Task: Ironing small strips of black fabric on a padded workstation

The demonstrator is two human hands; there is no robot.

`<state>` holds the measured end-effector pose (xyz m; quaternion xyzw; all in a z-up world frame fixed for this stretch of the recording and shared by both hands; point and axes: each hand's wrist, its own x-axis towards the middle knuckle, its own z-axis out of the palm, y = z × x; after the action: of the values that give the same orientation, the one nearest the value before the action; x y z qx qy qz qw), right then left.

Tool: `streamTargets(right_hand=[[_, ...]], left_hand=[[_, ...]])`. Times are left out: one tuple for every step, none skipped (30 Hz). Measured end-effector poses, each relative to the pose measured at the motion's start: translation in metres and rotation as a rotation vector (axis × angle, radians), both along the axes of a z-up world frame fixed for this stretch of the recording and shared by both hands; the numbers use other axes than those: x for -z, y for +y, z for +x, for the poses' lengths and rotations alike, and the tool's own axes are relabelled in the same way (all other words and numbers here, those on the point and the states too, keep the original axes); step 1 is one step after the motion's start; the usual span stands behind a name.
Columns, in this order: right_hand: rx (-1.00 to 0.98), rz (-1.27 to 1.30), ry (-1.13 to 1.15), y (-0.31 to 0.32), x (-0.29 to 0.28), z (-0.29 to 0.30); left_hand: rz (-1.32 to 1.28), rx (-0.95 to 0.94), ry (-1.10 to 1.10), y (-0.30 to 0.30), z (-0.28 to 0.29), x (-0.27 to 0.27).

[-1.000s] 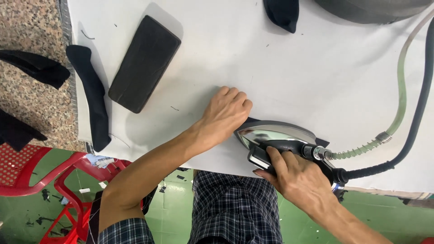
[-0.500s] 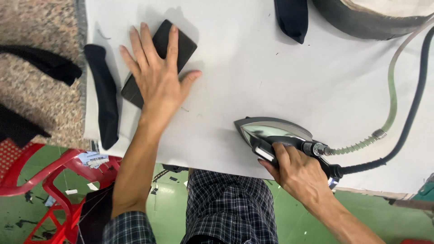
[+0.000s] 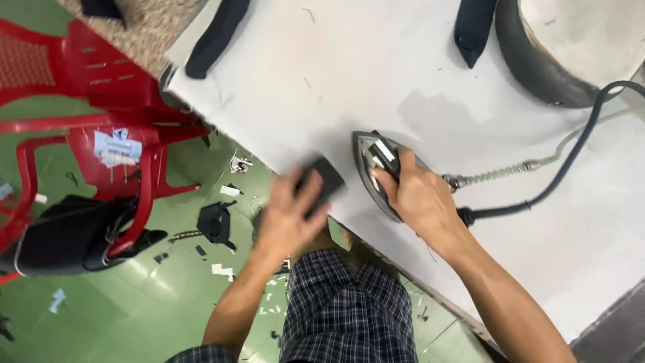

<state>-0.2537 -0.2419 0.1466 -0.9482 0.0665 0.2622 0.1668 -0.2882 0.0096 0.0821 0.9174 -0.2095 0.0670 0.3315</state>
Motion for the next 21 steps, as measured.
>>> streamTargets(right_hand=[[-0.021, -0.003, -0.009, 0.0, 0.0, 0.002], [-0.063, 0.005, -0.041, 0.0, 0.002, 0.006], [-0.097, 0.013, -0.07, 0.0, 0.004, 0.01], [-0.112, 0.011, -0.077, 0.0, 0.001, 0.016], [-0.14, 0.012, -0.097, -0.001, -0.001, 0.021], [-0.169, 0.014, -0.116, -0.003, -0.003, 0.028], [-0.177, 0.01, -0.118, -0.005, -0.002, 0.029], [-0.184, 0.023, -0.148, -0.007, -0.001, 0.031], [-0.187, 0.037, -0.178, -0.01, 0.0, 0.034], [-0.19, 0.035, -0.18, -0.011, 0.003, 0.035], [-0.194, 0.033, -0.182, -0.012, 0.005, 0.036], [-0.198, 0.031, -0.184, -0.013, 0.008, 0.037], [-0.201, 0.032, -0.185, -0.014, 0.009, 0.036], [-0.213, 0.038, -0.213, -0.015, 0.01, 0.035], [-0.223, 0.045, -0.238, -0.016, 0.011, 0.035], [-0.225, 0.048, -0.238, -0.016, 0.01, 0.037], [-0.238, 0.044, -0.223, -0.017, 0.009, 0.038], [-0.251, 0.04, -0.209, -0.017, 0.009, 0.04], [-0.247, 0.041, -0.205, -0.018, 0.011, 0.041], [-0.269, 0.032, -0.221, -0.019, 0.013, 0.042], [-0.293, 0.021, -0.242, -0.019, 0.015, 0.045]], left_hand=[[-0.003, -0.021, -0.009, -0.017, -0.025, 0.007], [-0.048, 0.129, -0.01, -0.036, -0.048, 0.016], [-0.092, 0.286, -0.011, -0.054, -0.068, 0.025], [-0.093, 0.272, -0.019, -0.078, -0.085, 0.042], [-0.103, 0.45, 0.001, -0.102, -0.101, 0.06], [-0.112, 0.628, 0.02, -0.127, -0.114, 0.078], [-0.115, 0.621, 0.017, -0.156, -0.119, 0.09], [-0.162, 0.651, -0.07, -0.185, -0.123, 0.103], [-0.207, 0.684, -0.155, -0.214, -0.125, 0.115], [-0.207, 0.681, -0.158, -0.226, -0.116, 0.113], [-0.173, 0.73, -0.23, -0.238, -0.109, 0.111], [-0.139, 0.778, -0.302, -0.25, -0.101, 0.108], [-0.137, 0.775, -0.303, -0.25, -0.097, 0.105], [-0.156, 0.76, -0.334, -0.25, -0.092, 0.102], [-0.175, 0.745, -0.363, -0.249, -0.088, 0.098], [-0.173, 0.743, -0.362, -0.248, -0.088, 0.103], [-0.106, 0.812, -0.248, -0.245, -0.09, 0.109], [-0.039, 0.878, -0.133, -0.243, -0.091, 0.115], [-0.04, 0.881, -0.129, -0.242, -0.088, 0.113], [0.056, 0.866, -0.153, -0.24, -0.085, 0.11], [0.154, 0.848, -0.181, -0.238, -0.079, 0.108]])
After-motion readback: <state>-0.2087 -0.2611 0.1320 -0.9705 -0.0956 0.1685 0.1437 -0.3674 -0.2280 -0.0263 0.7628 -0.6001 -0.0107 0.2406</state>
